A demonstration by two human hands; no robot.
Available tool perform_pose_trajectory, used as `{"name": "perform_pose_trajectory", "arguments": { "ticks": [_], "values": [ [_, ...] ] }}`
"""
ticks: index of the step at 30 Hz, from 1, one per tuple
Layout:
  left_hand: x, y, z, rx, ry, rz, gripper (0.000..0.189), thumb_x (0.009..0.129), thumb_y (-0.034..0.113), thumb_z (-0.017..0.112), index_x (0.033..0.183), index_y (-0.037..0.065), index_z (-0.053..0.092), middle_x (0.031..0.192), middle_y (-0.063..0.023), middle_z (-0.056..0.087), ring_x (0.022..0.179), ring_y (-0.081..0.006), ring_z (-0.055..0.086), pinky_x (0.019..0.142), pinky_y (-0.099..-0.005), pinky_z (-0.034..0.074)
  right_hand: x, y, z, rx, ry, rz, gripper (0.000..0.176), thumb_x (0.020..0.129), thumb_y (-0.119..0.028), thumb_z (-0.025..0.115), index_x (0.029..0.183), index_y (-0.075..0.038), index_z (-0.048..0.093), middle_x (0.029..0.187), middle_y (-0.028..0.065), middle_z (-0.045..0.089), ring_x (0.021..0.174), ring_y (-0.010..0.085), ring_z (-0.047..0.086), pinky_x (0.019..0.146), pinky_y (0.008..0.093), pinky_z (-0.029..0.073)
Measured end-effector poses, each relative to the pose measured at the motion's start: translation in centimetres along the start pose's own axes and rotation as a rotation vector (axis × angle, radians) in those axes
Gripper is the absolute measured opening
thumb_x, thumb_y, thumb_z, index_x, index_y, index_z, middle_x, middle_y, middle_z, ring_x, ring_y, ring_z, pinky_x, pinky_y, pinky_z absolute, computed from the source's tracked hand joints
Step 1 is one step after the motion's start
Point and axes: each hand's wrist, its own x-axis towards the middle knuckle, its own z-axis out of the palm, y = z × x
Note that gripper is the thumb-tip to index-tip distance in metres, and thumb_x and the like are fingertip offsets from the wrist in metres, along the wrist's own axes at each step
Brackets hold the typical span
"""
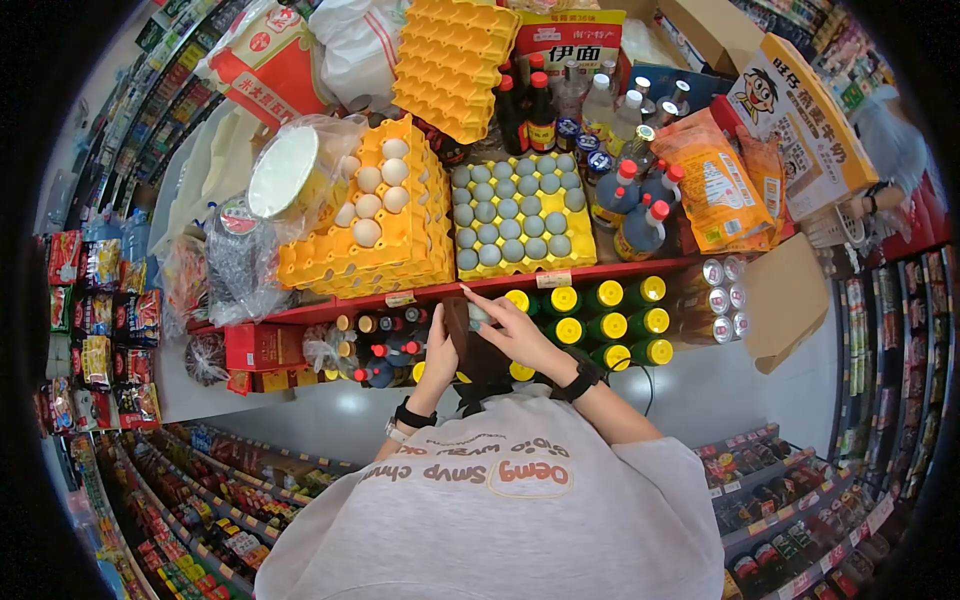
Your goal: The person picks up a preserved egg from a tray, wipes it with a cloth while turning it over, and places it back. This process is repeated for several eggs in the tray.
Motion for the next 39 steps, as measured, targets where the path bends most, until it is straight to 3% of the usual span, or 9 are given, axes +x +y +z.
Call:
{"name": "perform_pose_trajectory", "arguments": {
  "ticks": [4, 8, 12, 14, 18, 23, 27, 31, 39],
  "values": [
    [0.5, -2.2, -0.2, 0.056, 0.072, 0.045, 0.038, 0.093, 0.013, 0.046, 0.128, 0.001, 0.038, 0.119, -0.0064, 0.048, 0.108, -0.0134, 0.046, 0.092, -0.0241, 0.036, 0.3, 1.5, 0.8, 0.081, -0.012, -0.052, 0.061, 0.085, -0.006, 0.056, 0.139, -0.008, 0.029, 0.107, 0.0084, 0.051, 0.097, 0.0132, 0.051, 0.082, 0.025, 0.042],
    [0.6, -1.9, -0.3, -0.009, 0.085, 0.049, 0.034, 0.093, 0.015, 0.046, 0.123, -0.001, 0.043, 0.113, -0.0061, 0.051, 0.103, -0.0126, 0.048, 0.089, -0.0243, 0.038, 0.9, 2.4, 0.8, 0.259, -0.025, -0.003, 0.054, 0.085, -0.007, 0.058, 0.134, -0.01, 0.036, 0.104, 0.0067, 0.05, 0.087, 0.0125, 0.052, 0.074, 0.024, 0.045],
    [0.9, -2.6, -1.4, -0.12, 0.051, -0.054, 0.031, 0.093, 0.016, 0.047, 0.119, 0.001, 0.047, 0.111, -0.0034, 0.054, 0.099, -0.0105, 0.05, 0.086, -0.0238, 0.04, 2.1, 3.6, -0.7, 0.453, -0.114, 0.109, 0.046, 0.087, -0.01, 0.055, 0.129, -0.009, 0.036, 0.109, 0.0094, 0.051, 0.089, 0.0143, 0.058, 0.073, 0.0284, 0.052],
    [1.3, -3.4, -2.3, -0.193, 0.088, -0.051, 0.031, 0.092, 0.016, 0.047, 0.119, 0.001, 0.048, 0.11, -0.0031, 0.055, 0.098, -0.0105, 0.051, 0.085, -0.0234, 0.04, 2.7, 2.9, -2.4, 0.575, -0.118, 0.379, 0.037, 0.091, -0.014, 0.049, 0.124, -0.006, 0.038, 0.112, 0.0087, 0.051, 0.087, 0.0175, 0.061, 0.076, 0.0294, 0.053],
    [1.8, -4.1, -4.3, -0.245, 0.221, -0.074, 0.034, 0.096, 0.026, 0.041, 0.116, 0.0, 0.05, 0.107, -0.0025, 0.056, 0.094, -0.0102, 0.05, 0.083, -0.0221, 0.039, 5.0, 6.7, -6.3, 0.695, 0.209, 0.472, 0.04, 0.09, -0.024, 0.05, 0.125, -0.006, 0.044, 0.102, 0.0078, 0.056, 0.082, 0.0178, 0.059, 0.073, 0.0324, 0.053],
    [1.9, -4.3, -6.0, -0.332, 0.285, -0.129, 0.033, 0.096, 0.026, 0.043, 0.117, 0.002, 0.051, 0.107, -0.0021, 0.056, 0.095, -0.0115, 0.052, 0.084, -0.0232, 0.04, 10.4, 14.1, -12.5, 0.196, 0.471, 0.239, 0.052, 0.081, -0.018, 0.064, 0.123, 0.001, 0.039, 0.103, 0.0118, 0.057, 0.088, 0.0196, 0.057, 0.08, 0.0316, 0.046],
    [2.2, -3.8, -5.7, -0.362, 0.256, -0.143, 0.033, 0.095, 0.024, 0.044, 0.118, 0.002, 0.05, 0.109, -0.003, 0.057, 0.098, -0.0123, 0.052, 0.086, -0.0237, 0.04, 13.0, 14.9, -14.4, -0.164, 0.666, 0.195, 0.049, 0.072, -0.009, 0.068, 0.117, -0.006, 0.05, 0.096, 0.0155, 0.056, 0.087, 0.0279, 0.057, 0.076, 0.0368, 0.046],
    [2.5, -2.4, -4.7, -0.379, 0.266, -0.181, 0.033, 0.095, 0.024, 0.044, 0.119, 0.002, 0.049, 0.112, -0.004, 0.057, 0.1, -0.0129, 0.052, 0.088, -0.0246, 0.04, 14.4, 16.0, -14.5, -0.454, 0.539, 0.119, 0.039, 0.07, -0.005, 0.068, 0.107, -0.008, 0.059, 0.098, 0.0182, 0.052, 0.092, 0.0364, 0.053, 0.08, 0.042, 0.045],
    [2.1, -3.3, -5.8, -0.289, 0.326, -0.232, 0.033, 0.095, 0.026, 0.043, 0.117, 0.002, 0.05, 0.111, -0.0038, 0.057, 0.1, -0.0128, 0.053, 0.087, -0.0249, 0.04, 13.9, 15.4, -12.9, -0.767, 0.55, 0.131, 0.039, 0.068, -0.004, 0.069, 0.107, -0.01, 0.063, 0.099, 0.016, 0.054, 0.094, 0.0348, 0.053, 0.081, 0.0425, 0.045]
  ]
}}
